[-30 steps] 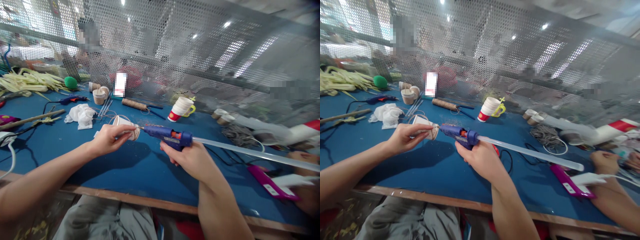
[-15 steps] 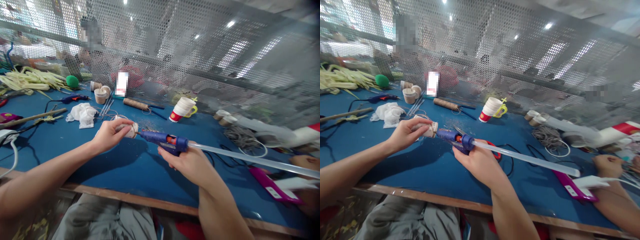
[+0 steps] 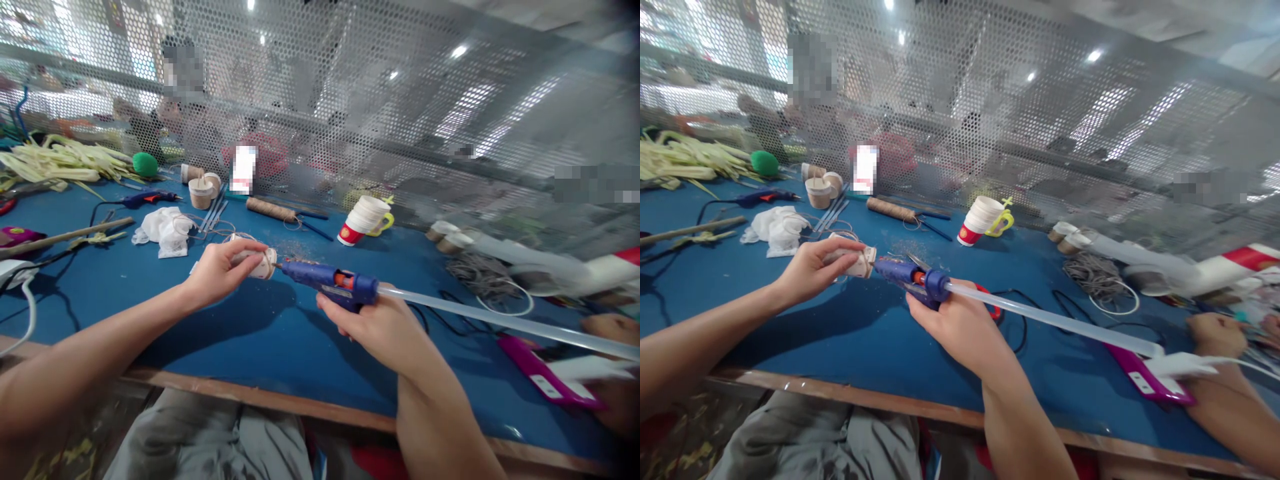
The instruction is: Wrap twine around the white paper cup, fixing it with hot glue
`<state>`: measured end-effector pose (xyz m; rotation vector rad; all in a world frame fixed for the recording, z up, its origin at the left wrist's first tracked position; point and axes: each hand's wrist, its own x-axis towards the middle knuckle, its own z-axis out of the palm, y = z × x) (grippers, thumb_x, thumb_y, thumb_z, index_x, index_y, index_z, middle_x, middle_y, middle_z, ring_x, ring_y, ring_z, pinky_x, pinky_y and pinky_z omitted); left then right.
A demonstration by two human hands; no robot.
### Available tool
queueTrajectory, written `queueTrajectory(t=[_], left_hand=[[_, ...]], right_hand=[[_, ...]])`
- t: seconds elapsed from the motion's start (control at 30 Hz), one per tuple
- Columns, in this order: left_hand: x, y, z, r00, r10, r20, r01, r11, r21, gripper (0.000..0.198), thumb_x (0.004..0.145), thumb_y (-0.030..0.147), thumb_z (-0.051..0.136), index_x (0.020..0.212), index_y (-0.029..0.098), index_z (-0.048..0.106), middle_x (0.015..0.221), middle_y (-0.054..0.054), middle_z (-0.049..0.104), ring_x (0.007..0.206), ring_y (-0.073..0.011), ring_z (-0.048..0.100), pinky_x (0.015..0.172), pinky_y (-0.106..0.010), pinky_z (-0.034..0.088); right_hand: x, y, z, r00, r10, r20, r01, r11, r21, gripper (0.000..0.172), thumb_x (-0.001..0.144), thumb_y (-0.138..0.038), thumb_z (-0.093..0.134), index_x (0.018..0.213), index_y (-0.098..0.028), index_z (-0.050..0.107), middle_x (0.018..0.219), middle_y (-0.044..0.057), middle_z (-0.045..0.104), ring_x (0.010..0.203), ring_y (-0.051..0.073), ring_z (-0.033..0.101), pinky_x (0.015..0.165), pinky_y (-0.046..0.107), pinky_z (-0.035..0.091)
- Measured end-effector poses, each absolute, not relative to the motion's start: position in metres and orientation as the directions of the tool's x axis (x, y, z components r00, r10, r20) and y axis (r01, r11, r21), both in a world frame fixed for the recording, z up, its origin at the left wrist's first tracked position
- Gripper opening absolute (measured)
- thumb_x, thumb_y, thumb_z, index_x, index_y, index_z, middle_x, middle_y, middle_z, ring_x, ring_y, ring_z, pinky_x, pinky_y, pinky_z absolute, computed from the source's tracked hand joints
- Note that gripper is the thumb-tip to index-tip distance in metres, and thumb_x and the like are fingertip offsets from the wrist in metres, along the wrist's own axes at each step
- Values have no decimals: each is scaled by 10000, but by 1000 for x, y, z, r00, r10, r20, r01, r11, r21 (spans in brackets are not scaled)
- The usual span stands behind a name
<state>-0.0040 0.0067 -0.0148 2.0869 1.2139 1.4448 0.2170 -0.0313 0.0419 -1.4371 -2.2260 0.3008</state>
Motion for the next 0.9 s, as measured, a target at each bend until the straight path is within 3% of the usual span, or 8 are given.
queueTrajectory(t=[0.23,0.43,0.63,0.9], left_hand=[[-4,7,-14,120,801,586,445,-571,689,220,810,266,527,919,138,668,856,-65,719,745,-161,672,631,-232,536],[-2,1,-16,219,642,734,436,-738,515,197,816,206,526,966,158,645,881,-62,725,795,-155,681,691,-211,529],[-3,-1,-18,301,525,796,444,-816,370,211,805,139,538,999,136,620,840,-64,727,678,-116,680,596,-160,513],[-3,0,-18,302,526,795,454,-813,365,204,808,131,531,992,133,618,838,-61,727,680,-109,679,604,-152,505]], right_hand=[[217,-30,41,-336,909,245,804,412,-428,221,756,-346,520,584,-206,521,453,-29,551,413,125,525,462,241,420],[219,-30,47,-229,956,180,805,291,-516,276,756,-367,505,524,-217,508,399,-28,530,381,136,538,449,253,436],[220,-27,48,-174,978,115,789,208,-578,272,743,-357,513,520,-200,520,420,-8,552,386,128,535,454,245,446],[226,-7,45,-194,977,85,540,178,-822,201,709,-356,601,684,-158,573,410,-40,491,353,83,443,372,211,369]])
